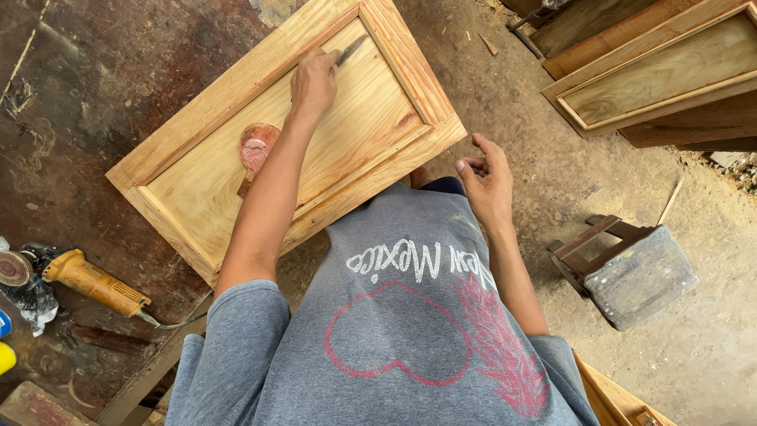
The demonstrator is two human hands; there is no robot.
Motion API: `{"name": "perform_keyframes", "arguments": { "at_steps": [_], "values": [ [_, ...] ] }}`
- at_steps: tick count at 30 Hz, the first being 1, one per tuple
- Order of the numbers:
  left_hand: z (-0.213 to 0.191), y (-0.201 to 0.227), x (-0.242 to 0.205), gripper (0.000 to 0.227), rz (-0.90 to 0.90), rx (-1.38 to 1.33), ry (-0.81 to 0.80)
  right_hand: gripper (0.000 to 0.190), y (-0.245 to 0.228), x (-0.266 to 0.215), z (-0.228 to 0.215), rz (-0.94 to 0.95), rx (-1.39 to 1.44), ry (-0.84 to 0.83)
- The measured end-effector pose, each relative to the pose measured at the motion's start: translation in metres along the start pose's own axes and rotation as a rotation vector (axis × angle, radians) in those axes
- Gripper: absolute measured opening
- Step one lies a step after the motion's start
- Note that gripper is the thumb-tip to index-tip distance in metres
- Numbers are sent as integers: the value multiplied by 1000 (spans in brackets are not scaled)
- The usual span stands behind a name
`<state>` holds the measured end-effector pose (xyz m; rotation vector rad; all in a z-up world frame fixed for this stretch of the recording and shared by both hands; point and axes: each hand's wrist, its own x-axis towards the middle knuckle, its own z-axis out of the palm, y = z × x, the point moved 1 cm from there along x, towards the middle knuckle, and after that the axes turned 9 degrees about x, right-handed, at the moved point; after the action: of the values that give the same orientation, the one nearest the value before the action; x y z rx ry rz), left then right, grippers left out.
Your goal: The person applies wood filler to the grooves of a wooden door panel using a putty knife and a wooden applicator. They repeatedly scoop filler and spread it along the panel's edges and corners.
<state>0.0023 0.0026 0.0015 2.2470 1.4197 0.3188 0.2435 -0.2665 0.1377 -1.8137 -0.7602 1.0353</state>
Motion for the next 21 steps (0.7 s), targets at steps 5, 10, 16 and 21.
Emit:
{"name": "perform_keyframes", "arguments": {
  "at_steps": [5,10,16,21],
  "values": [
    [1,-2,7,24,-125,-20,15,53,1,0,-5,-5,2,22],
    [5,2,12,30,-110,-21,36,52,6,-1,-8,-13,13,31],
    [3,5,10,26,-144,11,2,53,10,-1,-8,-30,41,33],
    [5,10,11,22,-185,0,-20,52,13,-2,-11,-39,57,33]
  ]
}}
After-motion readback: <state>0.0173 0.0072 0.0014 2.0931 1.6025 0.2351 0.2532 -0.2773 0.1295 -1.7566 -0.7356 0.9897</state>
